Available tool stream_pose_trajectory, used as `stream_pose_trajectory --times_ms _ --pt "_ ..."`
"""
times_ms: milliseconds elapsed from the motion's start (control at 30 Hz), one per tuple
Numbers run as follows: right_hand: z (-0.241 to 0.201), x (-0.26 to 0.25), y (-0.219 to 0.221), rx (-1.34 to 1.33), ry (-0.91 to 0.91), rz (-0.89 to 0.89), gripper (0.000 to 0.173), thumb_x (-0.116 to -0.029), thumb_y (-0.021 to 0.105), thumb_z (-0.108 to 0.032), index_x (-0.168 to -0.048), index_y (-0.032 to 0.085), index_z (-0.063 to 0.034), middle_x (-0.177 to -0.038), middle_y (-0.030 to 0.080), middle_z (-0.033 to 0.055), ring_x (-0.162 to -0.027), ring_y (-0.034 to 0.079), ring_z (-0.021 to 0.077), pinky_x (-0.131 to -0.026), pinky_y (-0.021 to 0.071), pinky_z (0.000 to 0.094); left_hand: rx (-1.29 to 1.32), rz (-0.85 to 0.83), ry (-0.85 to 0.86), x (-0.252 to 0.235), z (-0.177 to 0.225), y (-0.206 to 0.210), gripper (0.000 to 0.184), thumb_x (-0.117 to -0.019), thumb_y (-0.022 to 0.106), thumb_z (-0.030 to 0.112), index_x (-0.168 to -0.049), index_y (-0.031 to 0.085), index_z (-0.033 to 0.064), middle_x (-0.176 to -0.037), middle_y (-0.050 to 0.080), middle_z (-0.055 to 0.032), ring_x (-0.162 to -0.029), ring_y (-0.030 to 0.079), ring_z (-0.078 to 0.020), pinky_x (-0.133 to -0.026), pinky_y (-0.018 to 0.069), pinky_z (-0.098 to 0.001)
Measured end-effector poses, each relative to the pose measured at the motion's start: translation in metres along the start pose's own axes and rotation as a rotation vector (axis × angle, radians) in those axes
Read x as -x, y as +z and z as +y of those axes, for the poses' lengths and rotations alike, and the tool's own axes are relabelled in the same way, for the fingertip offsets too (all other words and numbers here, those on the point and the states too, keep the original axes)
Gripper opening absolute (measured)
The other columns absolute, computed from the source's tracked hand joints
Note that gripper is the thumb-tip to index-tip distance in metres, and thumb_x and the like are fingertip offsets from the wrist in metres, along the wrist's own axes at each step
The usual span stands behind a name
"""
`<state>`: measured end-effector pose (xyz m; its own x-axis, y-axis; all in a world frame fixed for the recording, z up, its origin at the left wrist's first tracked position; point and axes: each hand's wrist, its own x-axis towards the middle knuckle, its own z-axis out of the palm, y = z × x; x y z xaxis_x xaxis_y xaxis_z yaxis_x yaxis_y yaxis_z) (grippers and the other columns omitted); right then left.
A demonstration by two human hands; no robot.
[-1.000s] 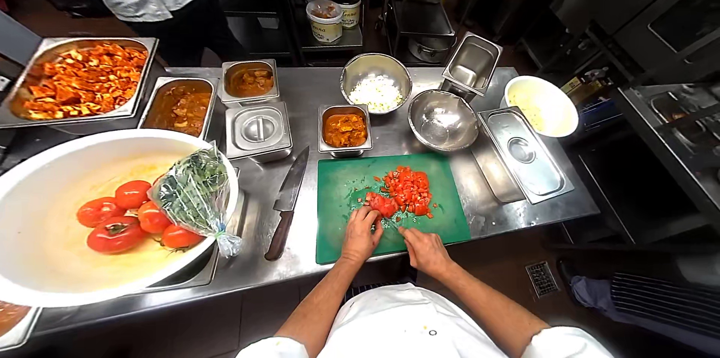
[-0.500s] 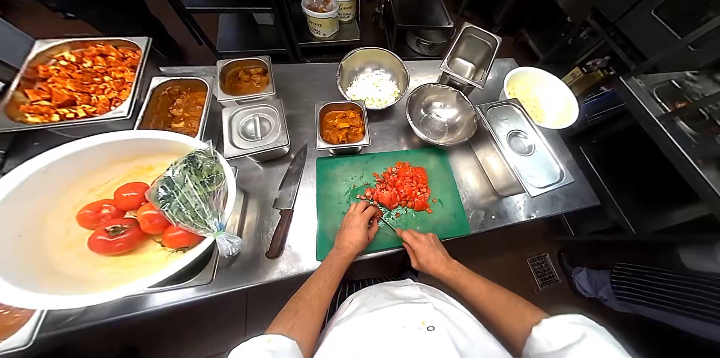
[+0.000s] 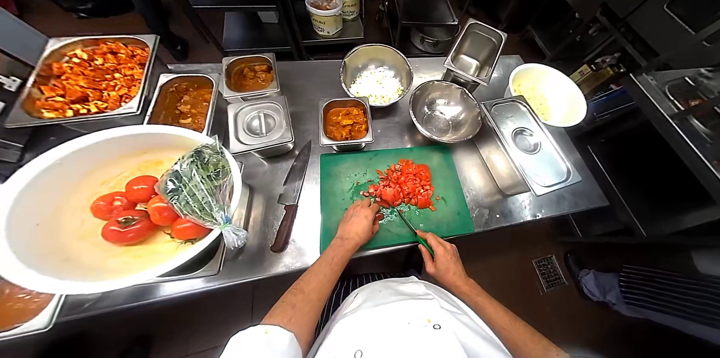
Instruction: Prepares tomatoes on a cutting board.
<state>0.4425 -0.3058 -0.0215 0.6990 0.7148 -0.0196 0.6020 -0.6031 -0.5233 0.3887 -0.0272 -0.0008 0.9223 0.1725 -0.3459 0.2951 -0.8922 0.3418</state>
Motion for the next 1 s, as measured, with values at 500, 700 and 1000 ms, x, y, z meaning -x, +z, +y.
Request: stream_pose_trajectory --times_ms 500,700,1000 --pt "0.001 0.006 0.0 -0.032 -0.09 0.034 0.038 -0.0947 0.062 -0.021 -0.128 0.07 -0.0045 -0.092 0.075 0.0124 -0.069 0.07 0.0265 -0.064 0.0587 0.05 0.312 0.796 -0.388 0.157 -0.058 -0.163 0.03 -0.0944 0.074 0.033 -0.116 0.073 0.012 -0.108 0.072 -0.0082 -0.094 0.071 -0.0212 -0.082 0.0614 -0.0449" --pt "-0.005 0.0 0.003 -0.028 -0.118 0.013 0.039 -0.0951 0.061 -0.023 -0.129 0.069 -0.0043 -0.088 0.074 0.012 -0.065 0.068 0.026 -0.061 0.0575 0.0488 0.035 0.646 -0.916 0.223 -0.204 -0.218 0.042 -0.091 0.075 0.023 -0.127 0.066 0.004 -0.123 0.064 -0.0271 -0.118 0.061 -0.0468 -0.097 0.0494 -0.067" --pt "-0.009 -0.001 0.005 -0.034 -0.125 0.093 0.04 -0.095 0.059 -0.026 -0.127 0.071 -0.0054 -0.084 0.073 0.0093 -0.061 0.065 0.022 -0.058 0.0557 0.0444 -0.251 0.217 -0.879 0.203 -0.28 -0.189 0.059 -0.0681 0.09 0.028 -0.122 0.07 0.012 -0.124 0.067 -0.0192 -0.118 0.062 -0.0427 -0.094 0.0527 -0.0635"
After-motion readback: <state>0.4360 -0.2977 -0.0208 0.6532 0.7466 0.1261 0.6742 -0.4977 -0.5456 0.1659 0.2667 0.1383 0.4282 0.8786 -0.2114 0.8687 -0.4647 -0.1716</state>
